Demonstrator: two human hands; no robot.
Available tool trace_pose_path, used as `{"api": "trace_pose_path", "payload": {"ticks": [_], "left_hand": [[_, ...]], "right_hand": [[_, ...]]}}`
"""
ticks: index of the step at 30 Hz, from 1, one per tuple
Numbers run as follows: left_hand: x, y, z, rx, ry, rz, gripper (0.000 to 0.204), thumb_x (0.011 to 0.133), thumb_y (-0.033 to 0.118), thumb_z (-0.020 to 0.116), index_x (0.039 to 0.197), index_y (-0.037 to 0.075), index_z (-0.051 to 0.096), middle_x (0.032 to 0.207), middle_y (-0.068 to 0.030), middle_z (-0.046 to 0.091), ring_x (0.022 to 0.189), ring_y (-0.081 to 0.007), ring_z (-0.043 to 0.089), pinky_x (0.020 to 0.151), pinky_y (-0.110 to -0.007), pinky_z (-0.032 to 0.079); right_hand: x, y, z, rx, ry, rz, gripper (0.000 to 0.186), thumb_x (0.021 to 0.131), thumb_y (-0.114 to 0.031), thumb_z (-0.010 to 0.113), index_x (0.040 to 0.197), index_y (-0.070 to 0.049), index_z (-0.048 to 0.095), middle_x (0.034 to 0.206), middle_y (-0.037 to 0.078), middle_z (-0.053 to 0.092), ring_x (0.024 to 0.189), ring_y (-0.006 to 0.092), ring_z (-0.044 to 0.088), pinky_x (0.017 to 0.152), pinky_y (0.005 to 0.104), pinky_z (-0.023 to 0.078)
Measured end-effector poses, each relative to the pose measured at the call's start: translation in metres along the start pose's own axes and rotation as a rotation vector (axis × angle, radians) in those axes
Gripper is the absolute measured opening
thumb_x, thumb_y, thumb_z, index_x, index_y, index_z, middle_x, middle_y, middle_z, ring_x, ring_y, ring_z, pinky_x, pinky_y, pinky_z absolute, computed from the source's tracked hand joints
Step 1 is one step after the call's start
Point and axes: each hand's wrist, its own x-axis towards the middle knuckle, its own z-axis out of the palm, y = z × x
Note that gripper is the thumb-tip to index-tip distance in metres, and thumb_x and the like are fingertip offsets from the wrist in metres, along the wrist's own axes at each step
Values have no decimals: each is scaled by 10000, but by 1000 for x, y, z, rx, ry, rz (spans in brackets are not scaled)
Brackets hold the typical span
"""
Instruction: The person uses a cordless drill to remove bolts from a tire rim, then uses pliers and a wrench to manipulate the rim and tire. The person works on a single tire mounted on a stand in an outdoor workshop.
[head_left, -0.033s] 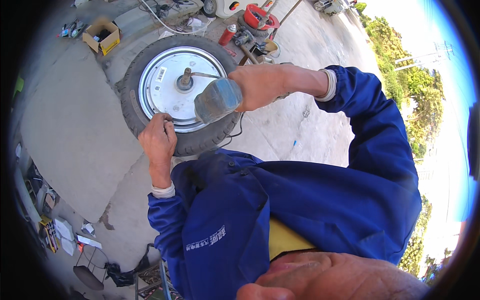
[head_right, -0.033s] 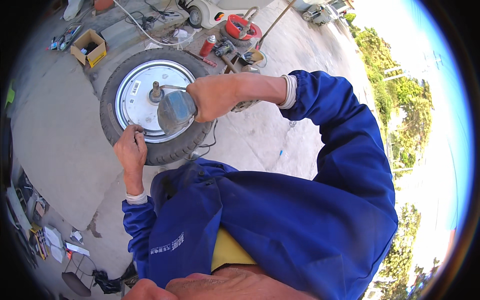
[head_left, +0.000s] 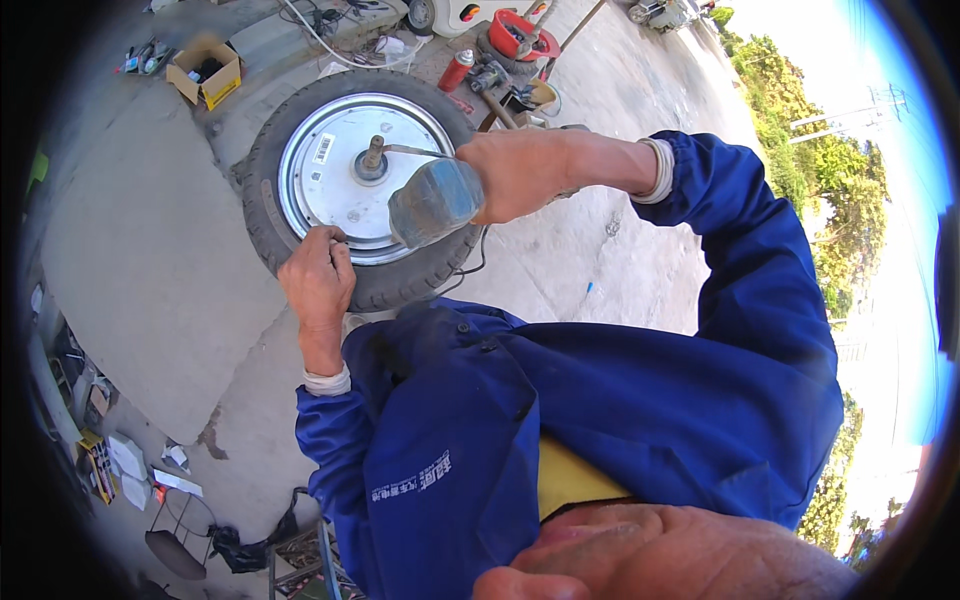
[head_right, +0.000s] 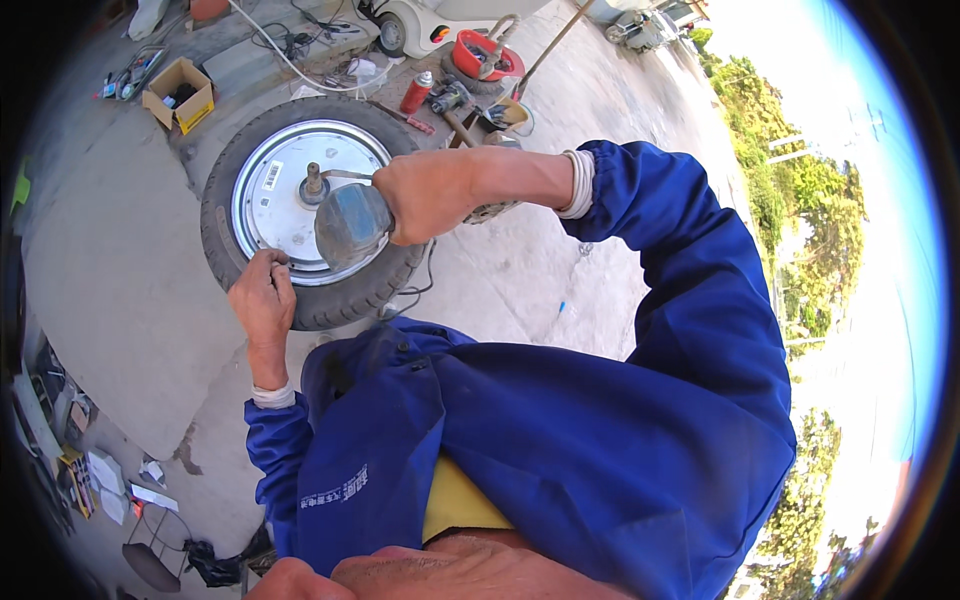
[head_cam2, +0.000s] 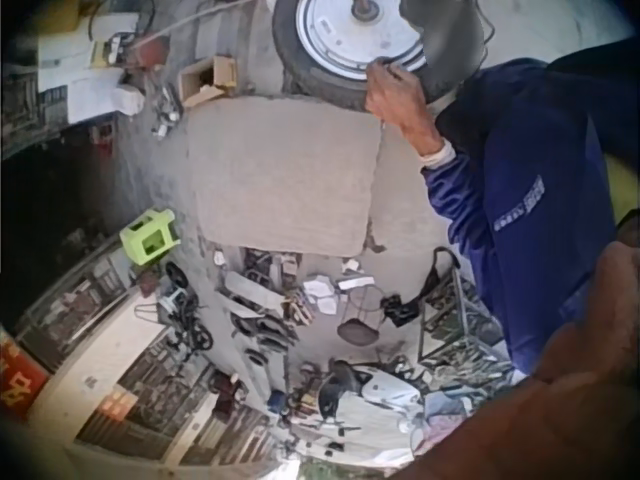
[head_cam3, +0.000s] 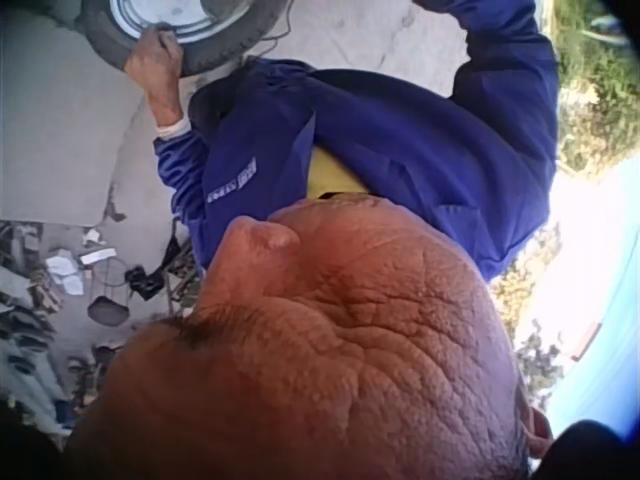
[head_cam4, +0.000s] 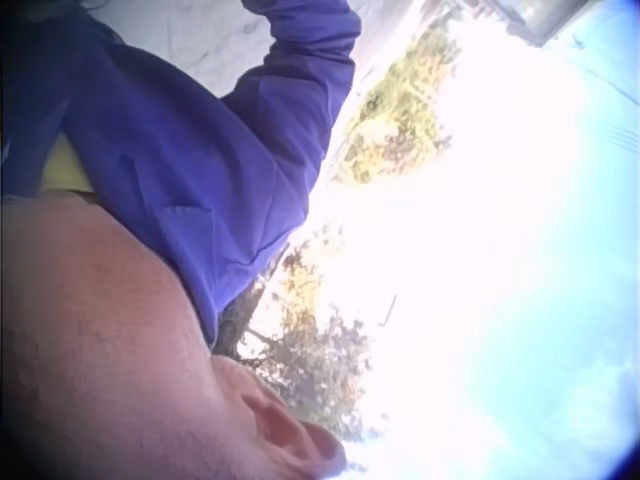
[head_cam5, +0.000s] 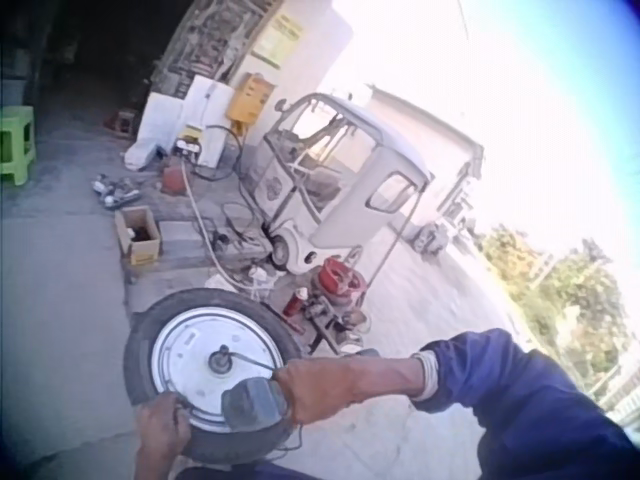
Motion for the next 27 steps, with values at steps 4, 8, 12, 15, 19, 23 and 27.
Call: {"api": "trace_pose_path", "payload": {"ticks": [4,8,12,15,19,23,27], "left_hand": [[-2,2,1,-17,4,4,63,877,43,646,905,66,698,796,-117,718,675,-343,699,608,-432,544],[-2,4,3,-17,14,4,58,881,51,646,900,64,699,800,-117,718,685,-345,701,616,-435,544],[-3,14,1,-31,-22,11,64,880,55,647,902,65,707,801,-117,719,685,-344,702,623,-439,545],[-11,22,0,-19,-72,-10,53,869,70,672,903,71,712,801,-116,722,691,-341,705,624,-437,543],[-21,41,3,91,-93,6,148,839,189,787,894,70,719,786,-95,731,689,-314,720,627,-418,552],[-25,61,21,292,-117,2,340,816,370,866,843,75,698,752,-72,725,649,-288,727,590,-408,566],[-25,69,38,466,-149,-133,362,835,400,853,803,101,650,748,-77,724,616,-280,725,528,-410,555]], "right_hand": [[-2,-7,-2,-20,-22,2,388,800,-261,703,871,119,678,856,339,707,862,479,729,757,513,579],[-7,-2,1,-12,-13,18,367,795,-251,698,829,114,674,813,333,696,828,480,724,720,513,570],[-11,7,12,31,39,-30,367,793,-249,696,801,117,667,790,331,688,810,478,722,712,514,566],[-11,5,8,5,36,-20,390,784,-261,701,811,126,661,807,339,688,815,477,724,716,514,564],[-15,-3,3,-40,103,11,482,770,-323,745,877,140,667,821,335,694,827,457,732,723,504,561],[-13,18,14,70,86,35,575,770,-399,791,922,142,672,828,288,709,813,380,727,728,466,554],[-24,31,25,222,116,92,566,793,-391,825,1011,111,679,899,235,729,838,305,701,751,435,542]]}}
